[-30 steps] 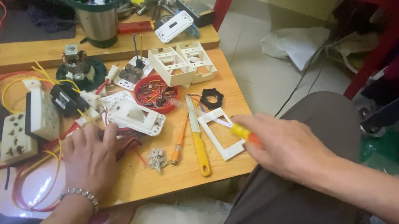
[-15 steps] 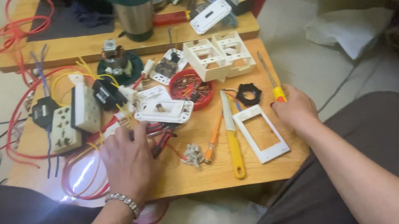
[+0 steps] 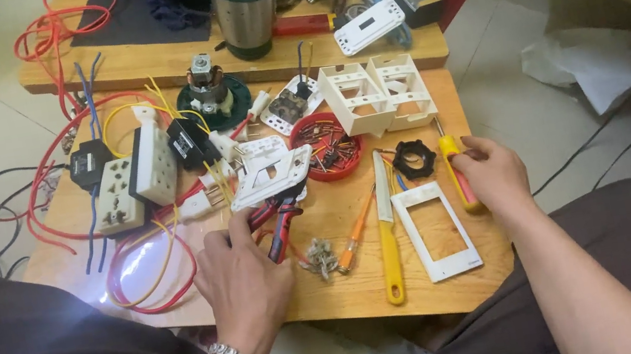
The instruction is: Wiring and assembling an electrical regulator unit using pliers and a screwdriver.
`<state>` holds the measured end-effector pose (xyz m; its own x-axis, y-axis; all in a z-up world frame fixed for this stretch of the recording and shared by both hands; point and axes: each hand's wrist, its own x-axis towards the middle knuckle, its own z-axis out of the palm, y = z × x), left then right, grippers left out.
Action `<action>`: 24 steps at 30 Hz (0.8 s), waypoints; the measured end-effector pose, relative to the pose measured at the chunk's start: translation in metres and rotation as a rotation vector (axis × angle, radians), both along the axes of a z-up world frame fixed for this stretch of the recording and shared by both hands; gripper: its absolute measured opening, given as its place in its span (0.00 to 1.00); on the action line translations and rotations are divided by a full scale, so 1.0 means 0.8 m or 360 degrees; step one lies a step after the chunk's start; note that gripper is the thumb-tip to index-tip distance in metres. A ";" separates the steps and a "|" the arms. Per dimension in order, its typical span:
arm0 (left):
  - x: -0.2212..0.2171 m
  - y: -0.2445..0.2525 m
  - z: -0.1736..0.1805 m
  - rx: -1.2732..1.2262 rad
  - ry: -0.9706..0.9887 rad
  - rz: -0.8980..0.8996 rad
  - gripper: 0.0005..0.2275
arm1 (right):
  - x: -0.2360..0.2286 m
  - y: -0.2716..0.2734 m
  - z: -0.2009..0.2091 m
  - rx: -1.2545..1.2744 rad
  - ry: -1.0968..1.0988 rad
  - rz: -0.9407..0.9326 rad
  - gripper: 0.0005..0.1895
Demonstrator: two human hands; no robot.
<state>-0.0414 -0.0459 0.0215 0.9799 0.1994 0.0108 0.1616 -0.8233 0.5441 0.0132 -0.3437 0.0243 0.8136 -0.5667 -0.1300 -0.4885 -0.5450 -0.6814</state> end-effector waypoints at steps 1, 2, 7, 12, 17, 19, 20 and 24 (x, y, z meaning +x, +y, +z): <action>0.001 -0.001 -0.001 -0.0003 0.0001 0.0001 0.28 | 0.003 -0.010 -0.011 -0.0003 0.0001 0.0001 0.23; 0.002 -0.002 -0.003 0.0042 -0.0017 0.0008 0.28 | 0.007 -0.019 -0.021 -0.0248 -0.0102 0.0068 0.22; -0.001 -0.006 -0.004 0.0060 -0.0105 0.0010 0.31 | -0.006 0.030 0.010 -0.0657 -0.0444 0.0209 0.19; -0.003 -0.016 -0.003 0.0041 -0.0052 0.0094 0.32 | -0.044 0.141 0.043 0.0509 -0.0205 0.0462 0.17; -0.009 -0.029 0.002 -0.0008 -0.0151 0.0054 0.30 | -0.063 0.203 0.035 0.1194 0.0176 0.0639 0.22; -0.014 -0.033 0.002 -0.0025 -0.0175 0.0002 0.30 | -0.065 0.213 0.034 0.1476 0.0120 0.0587 0.17; -0.017 -0.035 0.001 -0.0005 -0.0271 -0.0045 0.31 | -0.064 0.216 0.035 0.1465 0.0097 0.0444 0.15; -0.021 -0.034 0.000 -0.0145 -0.0427 -0.0274 0.36 | -0.056 0.201 0.004 0.1886 -0.0106 0.0388 0.11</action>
<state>-0.0584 -0.0730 0.0216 0.9639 0.0434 0.2625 -0.1344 -0.7722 0.6210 -0.0313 -0.1832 0.0277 0.9072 0.0446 -0.4182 -0.4050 0.3613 -0.8399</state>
